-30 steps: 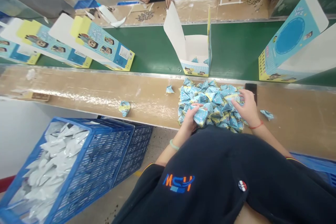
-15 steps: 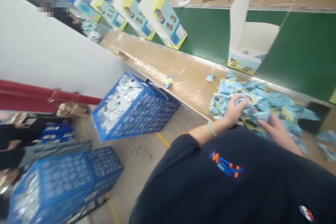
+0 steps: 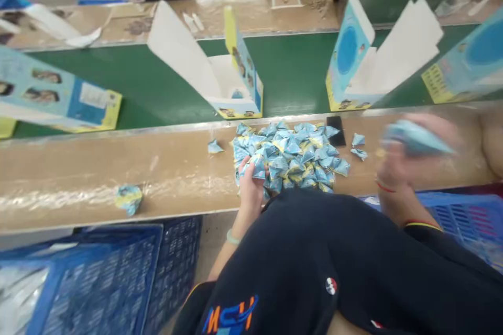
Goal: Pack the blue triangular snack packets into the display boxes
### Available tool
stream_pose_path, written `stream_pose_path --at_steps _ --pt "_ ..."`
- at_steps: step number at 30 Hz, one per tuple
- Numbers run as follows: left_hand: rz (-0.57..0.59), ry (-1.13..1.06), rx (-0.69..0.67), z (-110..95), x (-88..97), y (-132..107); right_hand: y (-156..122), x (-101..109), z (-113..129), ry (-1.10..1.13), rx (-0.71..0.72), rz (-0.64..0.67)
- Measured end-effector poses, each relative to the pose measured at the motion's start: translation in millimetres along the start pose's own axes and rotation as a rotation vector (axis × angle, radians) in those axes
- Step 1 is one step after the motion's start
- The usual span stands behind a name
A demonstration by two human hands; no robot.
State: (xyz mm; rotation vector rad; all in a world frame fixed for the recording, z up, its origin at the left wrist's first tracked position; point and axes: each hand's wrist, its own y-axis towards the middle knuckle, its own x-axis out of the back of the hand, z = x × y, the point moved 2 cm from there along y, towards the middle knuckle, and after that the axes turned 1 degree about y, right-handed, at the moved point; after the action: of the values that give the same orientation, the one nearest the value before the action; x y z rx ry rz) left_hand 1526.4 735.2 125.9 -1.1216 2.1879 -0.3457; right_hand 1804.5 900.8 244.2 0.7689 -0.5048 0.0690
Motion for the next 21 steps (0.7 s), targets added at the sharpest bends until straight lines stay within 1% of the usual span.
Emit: stream_pose_path --at_steps 2,3,4,5,8,12,14,17,19,21 --pt "0.043 0.028 0.004 -2 -2.0 -3 -3 2 11 -0.027 0.115 -0.271" --pt "0.056 0.042 0.005 -3 -2.8 -4 -5 2 15 -0.035 0.159 -0.348" --pt "0.067 0.055 0.006 -4 -3.4 -5 -8 0 16 -0.039 0.174 -0.351" --pt "0.08 0.066 0.008 -4 -3.6 -6 -11 -3 16 -0.045 0.165 -0.305" --pt "0.122 0.106 0.022 -4 -2.4 -4 -26 -23 5 -0.082 0.055 -0.053" --pt "0.146 0.171 0.046 2 0.3 0 -53 -59 -15 -0.081 -0.012 0.125" --pt "0.163 0.213 0.044 5 -0.1 0 -63 -77 -25 -0.075 -0.055 0.172" --pt "0.226 0.281 0.046 6 -2.9 -3 -66 -98 -37 -0.061 -0.104 0.227" --pt "0.288 0.319 0.037 6 -4.5 -6 -64 -107 -38 -0.042 -0.131 0.23" --pt "0.37 0.394 -0.03 5 -5.4 -7 -62 -112 -31 0.011 -0.185 0.226"
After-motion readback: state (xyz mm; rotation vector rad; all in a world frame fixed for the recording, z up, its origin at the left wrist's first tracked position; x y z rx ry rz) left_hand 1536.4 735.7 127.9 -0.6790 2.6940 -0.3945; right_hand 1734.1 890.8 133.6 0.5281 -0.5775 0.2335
